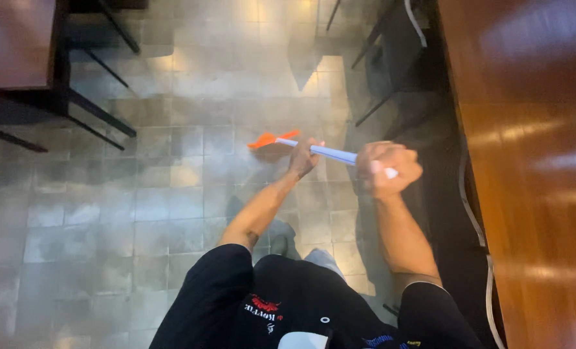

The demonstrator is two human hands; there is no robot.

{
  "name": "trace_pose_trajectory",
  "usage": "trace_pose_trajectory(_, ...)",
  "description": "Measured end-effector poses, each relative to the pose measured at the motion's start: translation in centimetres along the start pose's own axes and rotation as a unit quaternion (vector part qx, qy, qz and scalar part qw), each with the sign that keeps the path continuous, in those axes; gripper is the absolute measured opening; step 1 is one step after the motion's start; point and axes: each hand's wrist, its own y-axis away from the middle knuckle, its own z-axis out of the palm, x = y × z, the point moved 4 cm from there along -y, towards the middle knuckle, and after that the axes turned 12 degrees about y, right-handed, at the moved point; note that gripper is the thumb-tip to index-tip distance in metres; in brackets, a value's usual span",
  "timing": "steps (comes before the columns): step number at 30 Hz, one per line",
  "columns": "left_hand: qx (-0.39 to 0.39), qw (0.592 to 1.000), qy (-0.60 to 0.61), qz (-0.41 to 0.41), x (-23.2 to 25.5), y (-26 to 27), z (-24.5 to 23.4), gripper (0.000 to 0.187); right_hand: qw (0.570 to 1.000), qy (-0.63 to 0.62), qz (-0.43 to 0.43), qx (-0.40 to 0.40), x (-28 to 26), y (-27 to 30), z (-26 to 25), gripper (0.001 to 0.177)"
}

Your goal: Sweeping the floor with a broom in a dining area.

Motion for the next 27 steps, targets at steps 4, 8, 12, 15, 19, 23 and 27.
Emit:
trace_pose_trajectory(4,0.023,0.999,-0.025,0.018,2.1,2.9,-2.6,0.02,0.996,-0.084,0.03,0.019,-0.3,-3.4,-2.1,0.021)
trace_pose_trajectory(8,-0.086,0.977,-0.019,-0.193,0.1,8.3,-5.6,0.025,0.973,-0.201,0.111,-0.037,4.4,-6.5,-2.4,0.021)
trace_pose_trajectory(12,-0.143,0.949,-0.06,-0.273,-5.8,16.8,-9.5,0.032,0.809,-0.44,0.327,-0.213,13.4,-1.7,2.4,0.031)
trace_pose_trajectory(15,-0.097,0.949,-0.03,-0.297,-6.8,19.7,-11.6,0.029,0.851,-0.308,0.369,-0.211,16.2,2.0,6.2,0.043)
trace_pose_trajectory(19,-0.051,0.946,-0.059,-0.316,-8.6,17.8,-10.5,0.027,0.809,-0.335,0.4,-0.27,16.9,2.6,7.5,0.042)
trace_pose_trajectory(23,-0.072,0.948,-0.094,-0.294,-12.5,10.6,-4.2,0.028,0.854,-0.229,0.299,-0.36,15.2,-3.1,4.5,0.039)
trace_pose_trajectory(27,-0.011,0.978,-0.116,-0.174,-12.5,0.5,-0.4,0.019,0.88,-0.229,0.214,-0.356,15.2,-8.1,1.8,0.038)
